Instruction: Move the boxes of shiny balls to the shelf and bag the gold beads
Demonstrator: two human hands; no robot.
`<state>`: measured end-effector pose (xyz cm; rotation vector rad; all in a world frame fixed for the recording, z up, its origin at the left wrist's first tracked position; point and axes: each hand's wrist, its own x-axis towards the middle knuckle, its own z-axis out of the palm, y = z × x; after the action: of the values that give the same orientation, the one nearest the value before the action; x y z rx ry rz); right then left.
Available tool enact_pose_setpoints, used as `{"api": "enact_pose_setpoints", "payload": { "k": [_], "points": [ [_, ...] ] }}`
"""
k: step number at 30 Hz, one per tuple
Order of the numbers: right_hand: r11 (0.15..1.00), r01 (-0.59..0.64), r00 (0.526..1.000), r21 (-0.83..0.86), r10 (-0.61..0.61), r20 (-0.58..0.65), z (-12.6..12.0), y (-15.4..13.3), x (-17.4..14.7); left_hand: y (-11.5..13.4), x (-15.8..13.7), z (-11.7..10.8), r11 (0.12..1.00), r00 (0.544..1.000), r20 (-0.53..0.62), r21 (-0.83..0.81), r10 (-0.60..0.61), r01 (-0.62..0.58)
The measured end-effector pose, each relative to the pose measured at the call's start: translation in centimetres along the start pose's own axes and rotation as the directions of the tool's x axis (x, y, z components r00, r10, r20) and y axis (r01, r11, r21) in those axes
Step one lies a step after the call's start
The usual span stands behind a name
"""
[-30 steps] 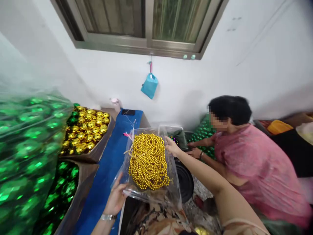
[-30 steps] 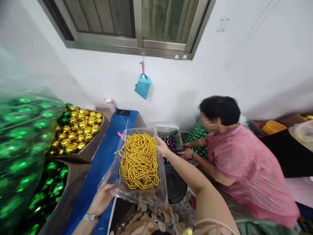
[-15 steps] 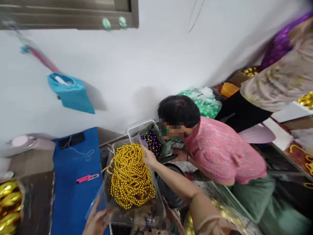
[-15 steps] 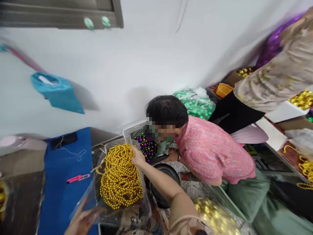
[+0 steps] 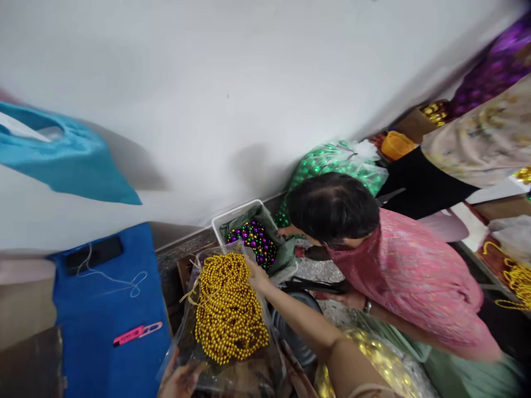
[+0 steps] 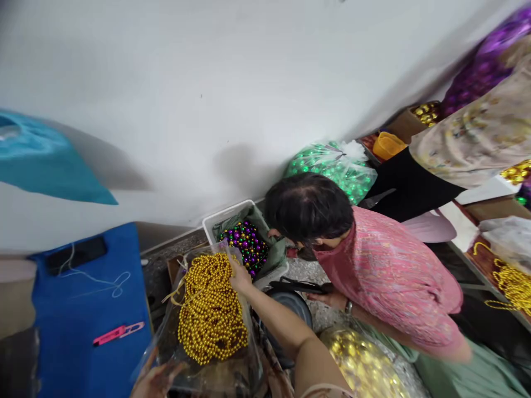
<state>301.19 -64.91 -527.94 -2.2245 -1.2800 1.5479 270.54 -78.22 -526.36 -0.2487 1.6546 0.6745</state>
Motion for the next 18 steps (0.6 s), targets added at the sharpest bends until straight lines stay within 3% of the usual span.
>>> {"api": "enact_pose_setpoints", "payload": {
  "k": [6, 11, 14, 18],
  "points": [
    [0.999, 0.038, 0.996, 0.032, -0.035, -0.083, 2.5, 3.4, 2.6, 0.4, 2.8, 0.6, 1.0, 1.0, -0.002, -0.003, -0.006, 0.006],
    [0.957, 0.164, 0.975, 0.238, -0.122, -0.183, 5.1, 7.3, 4.9, 1.0, 5.1, 1.2, 0.997, 0.998, -0.062, -0.069, 0.014, -0.018],
    [0.907, 0.241, 0.962, 0.345, -0.177, -0.206, 6.4, 8.9, 6.0, 0.9, 6.3, 1.8, 0.992, 0.99, -0.128, -0.111, 0.053, -0.067],
    [0.871, 0.244, 0.959, 0.425, -0.151, -0.241, 7.2, 10.0, 7.4, -0.2, 8.2, 2.6, 0.974, 0.969, -0.182, -0.12, 0.168, -0.191]
  ]
}}
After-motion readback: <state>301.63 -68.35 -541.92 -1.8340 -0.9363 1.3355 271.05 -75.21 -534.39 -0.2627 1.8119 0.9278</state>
